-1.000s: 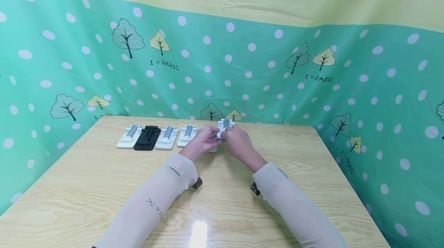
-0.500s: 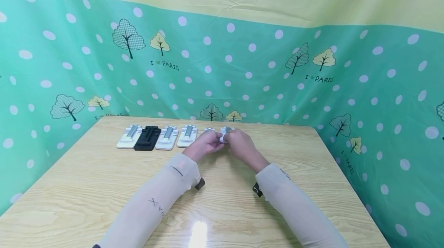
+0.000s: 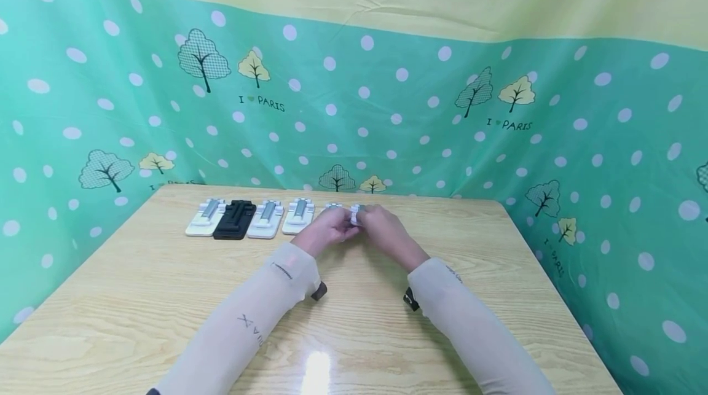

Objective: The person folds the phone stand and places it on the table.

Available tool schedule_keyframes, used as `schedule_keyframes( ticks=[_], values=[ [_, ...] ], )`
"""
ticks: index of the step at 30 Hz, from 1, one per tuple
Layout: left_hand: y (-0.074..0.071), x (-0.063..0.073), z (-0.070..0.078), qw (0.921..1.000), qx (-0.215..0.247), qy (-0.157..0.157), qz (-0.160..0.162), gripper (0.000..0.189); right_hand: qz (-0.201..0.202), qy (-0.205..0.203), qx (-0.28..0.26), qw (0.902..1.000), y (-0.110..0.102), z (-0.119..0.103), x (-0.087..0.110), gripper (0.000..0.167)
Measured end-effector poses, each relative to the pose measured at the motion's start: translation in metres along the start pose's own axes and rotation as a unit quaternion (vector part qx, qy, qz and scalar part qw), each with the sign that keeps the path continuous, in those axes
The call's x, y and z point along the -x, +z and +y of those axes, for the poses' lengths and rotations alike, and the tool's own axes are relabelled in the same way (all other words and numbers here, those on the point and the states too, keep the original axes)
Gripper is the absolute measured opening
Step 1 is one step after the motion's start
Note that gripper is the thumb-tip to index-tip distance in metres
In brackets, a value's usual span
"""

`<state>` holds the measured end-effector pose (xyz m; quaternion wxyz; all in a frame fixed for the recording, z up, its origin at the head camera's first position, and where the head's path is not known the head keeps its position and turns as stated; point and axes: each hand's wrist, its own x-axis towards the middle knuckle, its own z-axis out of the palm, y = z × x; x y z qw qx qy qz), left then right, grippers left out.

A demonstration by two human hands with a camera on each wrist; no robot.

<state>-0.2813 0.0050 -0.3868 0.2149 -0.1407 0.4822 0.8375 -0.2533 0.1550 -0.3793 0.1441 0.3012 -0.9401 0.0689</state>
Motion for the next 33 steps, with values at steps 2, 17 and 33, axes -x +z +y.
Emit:
schedule_keyframes(
  ticks=[2, 17, 33],
  values=[
    [0.000, 0.001, 0.001, 0.9998, 0.019, -0.003, -0.003, 0.039, -0.005, -0.012, 0.017, 0.9998, 0.002, 0.001, -0.001, 0.013],
    [0.006, 0.014, -0.002, 0.9973, 0.060, -0.041, -0.006, 0.066, -0.032, -0.074, 0.089, 0.9928, 0.015, 0.008, 0.002, 0.004],
    [0.005, 0.032, -0.001, 0.9982, 0.054, -0.022, -0.013, 0.063, -0.098, -0.074, 0.033, 0.9918, 0.017, 0.010, 0.002, 0.009]
  ],
)
